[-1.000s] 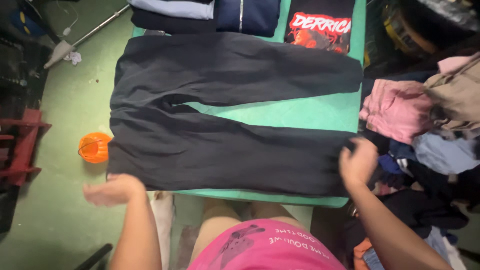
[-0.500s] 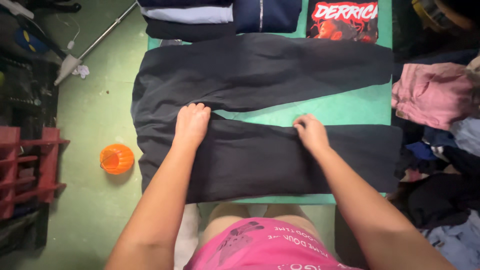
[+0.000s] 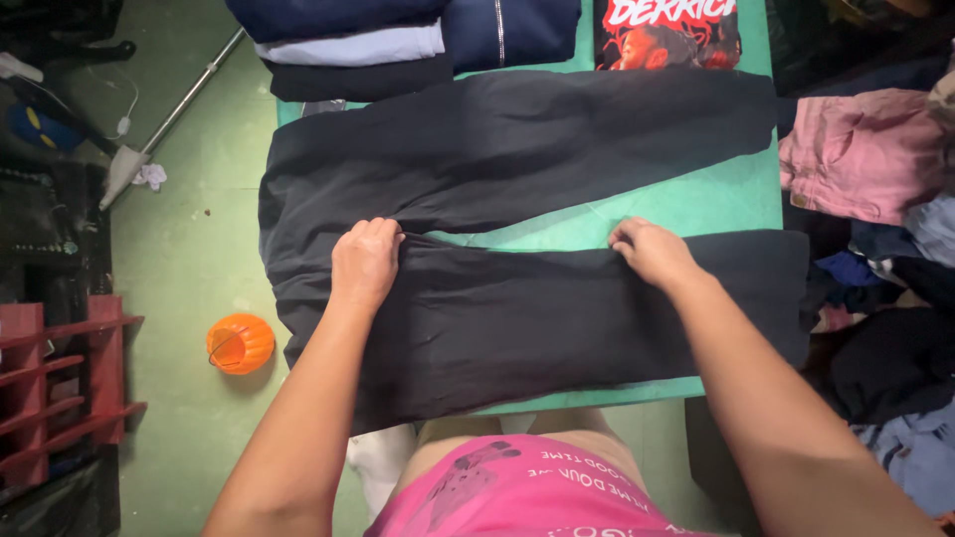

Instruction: The person folds multiple garments one by one on a green table. They smooth and fold light-colored shorts, then black pants, then dark blue pants, and finally dark gray pants, stacking each folded item on the table.

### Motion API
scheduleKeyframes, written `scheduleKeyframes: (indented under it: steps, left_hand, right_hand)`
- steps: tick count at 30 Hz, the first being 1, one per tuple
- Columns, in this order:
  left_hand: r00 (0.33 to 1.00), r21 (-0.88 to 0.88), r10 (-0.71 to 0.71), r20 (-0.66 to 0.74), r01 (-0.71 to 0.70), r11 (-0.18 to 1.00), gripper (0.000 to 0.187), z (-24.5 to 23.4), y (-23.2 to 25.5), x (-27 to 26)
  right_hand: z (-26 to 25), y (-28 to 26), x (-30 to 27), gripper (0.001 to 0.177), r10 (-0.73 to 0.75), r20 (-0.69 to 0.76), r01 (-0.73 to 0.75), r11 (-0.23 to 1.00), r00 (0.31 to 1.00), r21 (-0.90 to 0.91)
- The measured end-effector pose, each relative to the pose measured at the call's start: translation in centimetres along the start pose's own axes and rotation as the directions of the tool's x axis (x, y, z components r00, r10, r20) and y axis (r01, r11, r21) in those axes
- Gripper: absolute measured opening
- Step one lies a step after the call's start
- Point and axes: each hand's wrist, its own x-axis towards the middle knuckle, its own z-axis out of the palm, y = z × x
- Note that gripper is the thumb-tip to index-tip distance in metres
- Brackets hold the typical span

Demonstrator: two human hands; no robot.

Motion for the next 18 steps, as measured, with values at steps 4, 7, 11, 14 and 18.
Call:
scheduleKeyframes:
  steps: [4, 7, 11, 14, 18]
  left_hand:
    - [1.000, 0.009, -0.012, -0.017, 0.013, 1.000, 0.011, 0.4, -0.3, -0.3]
    - [0.999, 0.130, -0.038, -0.013, 0.040, 0.991, 0.012, 1.1, -0.3, -0.5]
    - [0.996, 0.325, -0.073, -0.052, 0.086, 0.942, 0.013, 2.7, 0.6, -0.7]
    - [0.982, 0.410, -0.165, -0.094, 0.189, 0.892, 0.013, 4.1, 1.9, -0.7]
    - [0.978, 0.583, -0.197, -0.072, 0.202, 0.787, 0.014, 4.5, 3.8, -0.9]
  right_hand:
    - [-1.2, -0.1, 0.2, 0.021, 0.045, 0.100, -0.031, 0.991, 0.994, -0.132]
    - [-1.2, -0.7, -0.2, 0.017, 0.032, -0.134, -0.042, 0.996, 0.990, -0.073]
    - [0.4, -2.2, -0.7, 0.016, 0.029, -0.307, -0.044, 0.998, 0.951, -0.043]
    - [0.7, -2.9, -1.2, 0.024, 0.052, -0.410, -0.042, 0.999, 0.911, 0.033]
    - [1.2, -4.3, -4.4, 0.032, -0.110, -0.534, 0.170, 0.983, 0.838, 0.064]
